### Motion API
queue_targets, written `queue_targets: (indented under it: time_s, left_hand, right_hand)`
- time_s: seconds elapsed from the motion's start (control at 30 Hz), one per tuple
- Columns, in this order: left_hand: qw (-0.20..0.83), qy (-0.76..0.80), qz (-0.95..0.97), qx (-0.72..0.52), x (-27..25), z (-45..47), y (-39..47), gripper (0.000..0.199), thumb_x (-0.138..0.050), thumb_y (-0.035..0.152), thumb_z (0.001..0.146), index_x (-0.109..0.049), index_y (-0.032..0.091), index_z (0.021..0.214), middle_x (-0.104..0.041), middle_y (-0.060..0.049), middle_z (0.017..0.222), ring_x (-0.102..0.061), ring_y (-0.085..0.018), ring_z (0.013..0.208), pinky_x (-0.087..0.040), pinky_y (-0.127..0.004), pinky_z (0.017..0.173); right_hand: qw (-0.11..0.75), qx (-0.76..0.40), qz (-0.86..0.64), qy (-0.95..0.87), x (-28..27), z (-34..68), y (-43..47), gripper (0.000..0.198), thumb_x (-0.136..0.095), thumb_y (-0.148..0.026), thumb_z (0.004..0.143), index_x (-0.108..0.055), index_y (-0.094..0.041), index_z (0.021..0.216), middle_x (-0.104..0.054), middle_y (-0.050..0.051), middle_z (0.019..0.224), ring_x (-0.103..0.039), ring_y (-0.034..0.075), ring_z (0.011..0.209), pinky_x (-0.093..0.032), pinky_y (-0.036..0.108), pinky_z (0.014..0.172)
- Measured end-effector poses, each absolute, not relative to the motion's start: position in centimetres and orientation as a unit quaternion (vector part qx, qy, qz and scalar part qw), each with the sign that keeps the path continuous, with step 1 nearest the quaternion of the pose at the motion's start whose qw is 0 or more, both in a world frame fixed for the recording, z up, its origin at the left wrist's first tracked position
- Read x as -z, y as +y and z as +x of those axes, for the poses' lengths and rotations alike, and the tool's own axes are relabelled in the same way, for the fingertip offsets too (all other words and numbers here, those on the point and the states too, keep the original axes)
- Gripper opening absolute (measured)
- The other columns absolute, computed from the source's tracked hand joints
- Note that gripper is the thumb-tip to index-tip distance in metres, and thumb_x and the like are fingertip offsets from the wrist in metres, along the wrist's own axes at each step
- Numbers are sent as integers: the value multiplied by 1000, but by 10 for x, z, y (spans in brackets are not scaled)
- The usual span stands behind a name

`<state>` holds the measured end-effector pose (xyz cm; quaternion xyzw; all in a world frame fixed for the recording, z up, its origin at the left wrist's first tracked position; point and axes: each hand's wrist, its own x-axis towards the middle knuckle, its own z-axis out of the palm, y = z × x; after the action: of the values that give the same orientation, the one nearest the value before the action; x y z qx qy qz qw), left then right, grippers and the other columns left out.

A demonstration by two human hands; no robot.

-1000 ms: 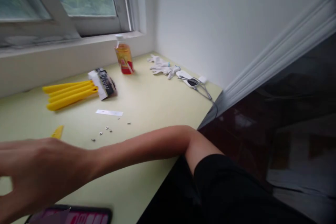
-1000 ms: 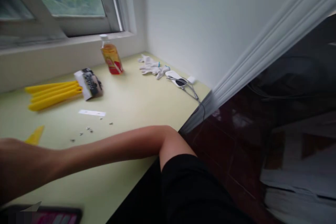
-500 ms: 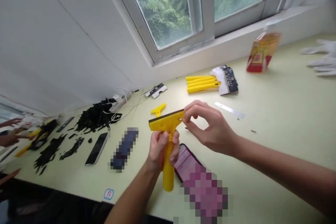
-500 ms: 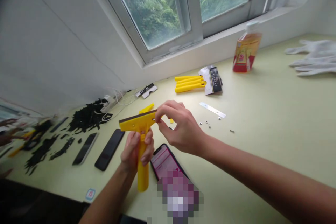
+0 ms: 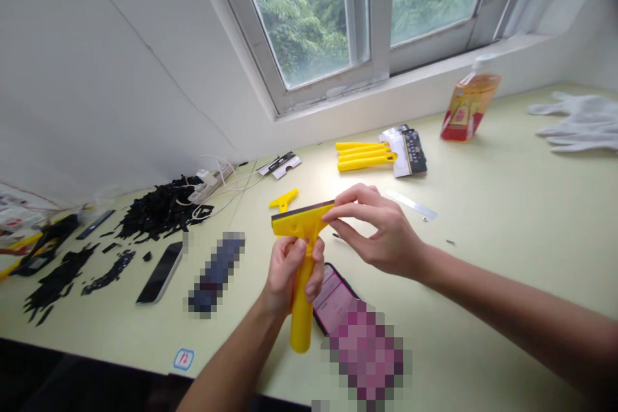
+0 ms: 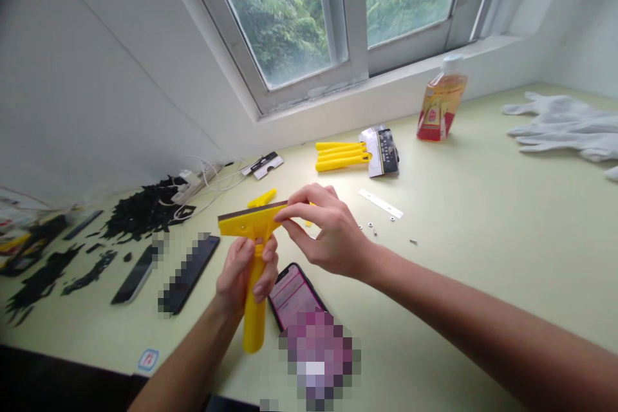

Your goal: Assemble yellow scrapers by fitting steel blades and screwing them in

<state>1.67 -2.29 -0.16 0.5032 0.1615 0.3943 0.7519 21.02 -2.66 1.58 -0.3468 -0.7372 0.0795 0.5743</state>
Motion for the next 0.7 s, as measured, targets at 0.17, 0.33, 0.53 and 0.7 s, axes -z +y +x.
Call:
queue_targets:
  time_s: [0.17,0.33,0.53,0.7]
  left_hand:
    - [743,157,516,-397,1,17,-23,28,-45,36,97,-56,14,84,-42,5,51,-34,-3,33,-35,-13,35]
    - [742,156,521,-392,1,16,-24,28,-45,37,97,-56,14,85,-44,4,51,-38,-3,33,-35,-13,36]
    - [755,148,507,-389,2,14,-24,28,-45,35,98,-57,13,85,-44,3,58,-38,-2,35,-37,-12,35]
    - [755,160,490,-405,1,14,-18,27,-45,34,98,-57,14,83,-44,3,67,-36,0,37,-38,-11,34]
  right_hand:
    - [592,-183,-362,-697,-18,209,-27,10,-64,-19,88,-65,-22,97,-56,5,101,-57,19,96,-49,36,84]
    - [592,-338,-334,-651,-18,208,-25,17,-62,-21,89,-57,-22,105,-58,6,112,-57,20,105,-51,35,82]
    - [571,-452,-310,-611,-14,202,-23,23,-60,-25,90,-49,-22,110,-62,3,101,-60,14,85,-52,31,76]
    - [524,-382,-363,-669,-24,222,-21,40,-55,-33,93,-42,-23,129,-61,9,117,-62,20,102,-54,37,84]
